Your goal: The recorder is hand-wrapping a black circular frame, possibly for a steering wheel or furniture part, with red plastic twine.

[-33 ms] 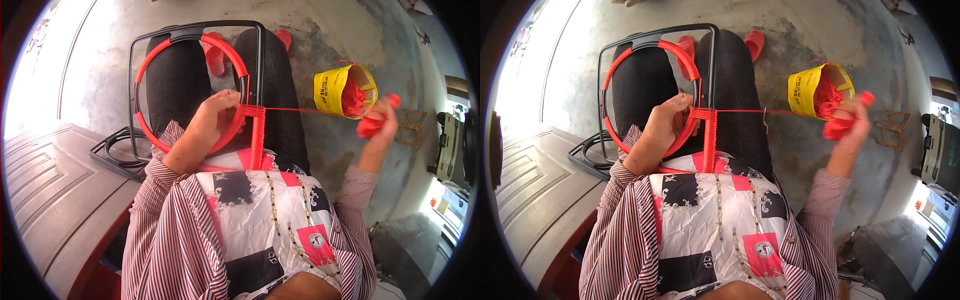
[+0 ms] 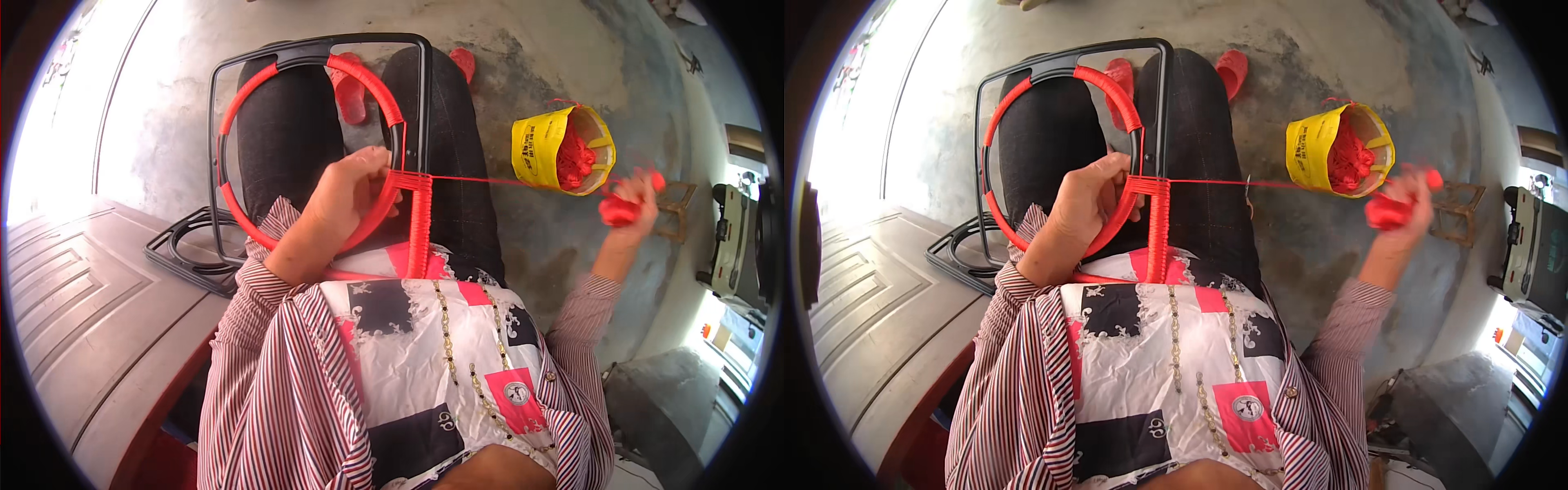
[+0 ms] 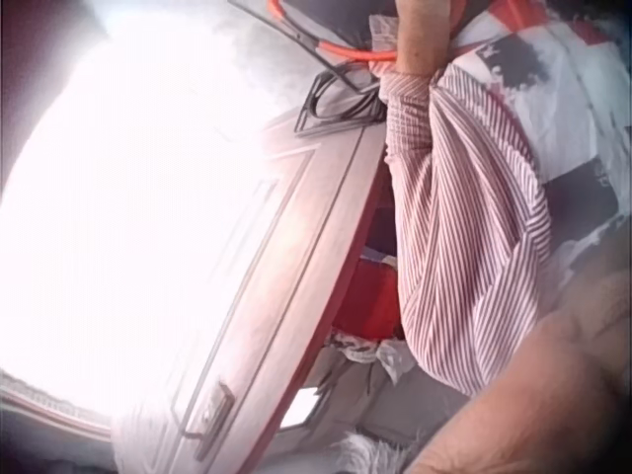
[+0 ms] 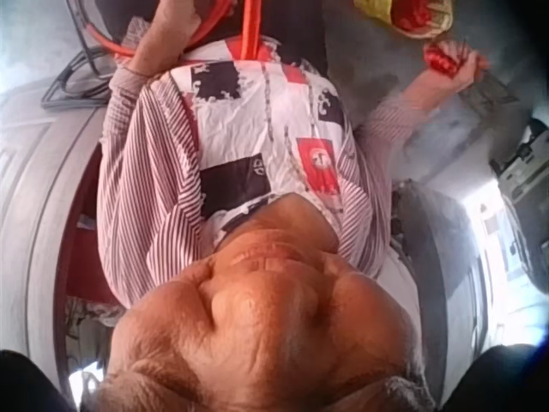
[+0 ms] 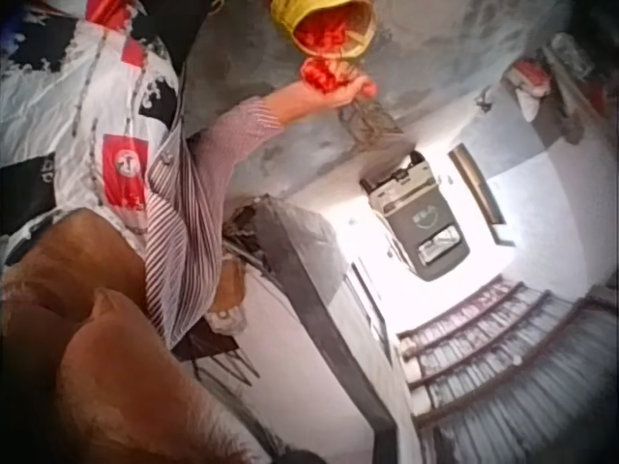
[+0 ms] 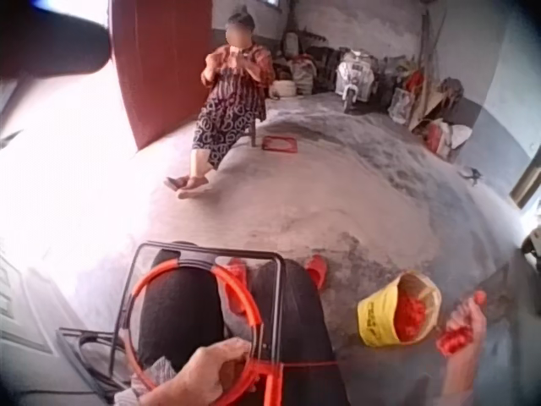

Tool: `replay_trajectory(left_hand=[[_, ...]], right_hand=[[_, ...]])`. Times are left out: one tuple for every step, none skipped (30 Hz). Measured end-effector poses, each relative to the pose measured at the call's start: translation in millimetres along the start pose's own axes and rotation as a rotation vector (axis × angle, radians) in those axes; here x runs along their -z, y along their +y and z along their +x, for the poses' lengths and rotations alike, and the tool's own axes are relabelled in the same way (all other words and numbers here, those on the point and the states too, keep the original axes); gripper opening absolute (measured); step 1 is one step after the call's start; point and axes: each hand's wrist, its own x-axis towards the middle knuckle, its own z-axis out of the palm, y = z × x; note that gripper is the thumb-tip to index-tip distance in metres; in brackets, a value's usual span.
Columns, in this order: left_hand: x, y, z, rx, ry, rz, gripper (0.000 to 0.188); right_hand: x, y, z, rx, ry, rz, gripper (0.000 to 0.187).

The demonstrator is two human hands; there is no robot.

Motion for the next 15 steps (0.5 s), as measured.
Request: replay_trajectory(left_hand=[[5, -3, 6, 0.018, -0.021, -0.015, 0.038], [3, -3, 6, 0.019, -0.017, -0.019, 0.038], [-2, 0, 6, 0.014, 0.036, -0.058, 0.039], [-4, 2, 7, 0.011, 0.088, -0.094, 0.041], [-2, 1, 9, 0.013, 0.09, -0.09, 0.041], [4, -2, 10, -0.049, 0.07, -0.083, 0.043], [6, -4, 11, -0.101, 0.035, -0.076, 0.045], [5, -4, 11, -0.097, 0.034, -0.069, 0.045], [1, -4, 12, -0.151, -0.072, -0.093, 0.042], [-1, -5, 13, -0.2, -0.177, -0.115, 0.04], [-5, -6, 13, -0.194, -0.177, -0.103, 0.04], [-10, -6, 11, -0.225, -0.124, -0.103, 0.043], [-14, -5, 9, -0.254, -0.074, -0.106, 0.046], [-17, -4, 5, -0.254, -0.075, -0.101, 0.046], [-23, -1, 0, -0.158, -0.096, -0.144, 0.043]], right_hand=[[43, -8, 5, 0.197, 0.223, 0.007, 0.012], [66, -10, 4, 0.39, 0.443, 0.016, 0.015], [56, -8, 0, 0.384, 0.433, 0.017, 0.015], [27, -3, -12, 0.288, 0.325, 0.011, 0.019], [-6, 6, -26, 0.195, 0.226, 0.007, 0.025], [-46, 27, -37, 0.081, 0.173, 0.007, 0.031], [-81, 48, -52, -0.023, 0.131, -0.002, 0.039], [-90, 69, -62, -0.109, -0.109, -0.202, 0.045], [-91, 81, -67, -0.25, -0.469, -0.537, 0.042], [-120, 96, -78, -0.285, -0.658, -0.791, 0.038], [-142, 110, -77, -0.082, -0.997, -1.042, 0.037], [-159, 127, -78, 0.005, -1.087, -1.179, 0.034], [-185, 126, -83, -0.134, -0.995, -1.264, 0.042], [-192, 132, -84, -0.131, -0.992, -1.26, 0.042], [-196, 137, -81, -0.147, -0.868, -1.133, 0.047]])
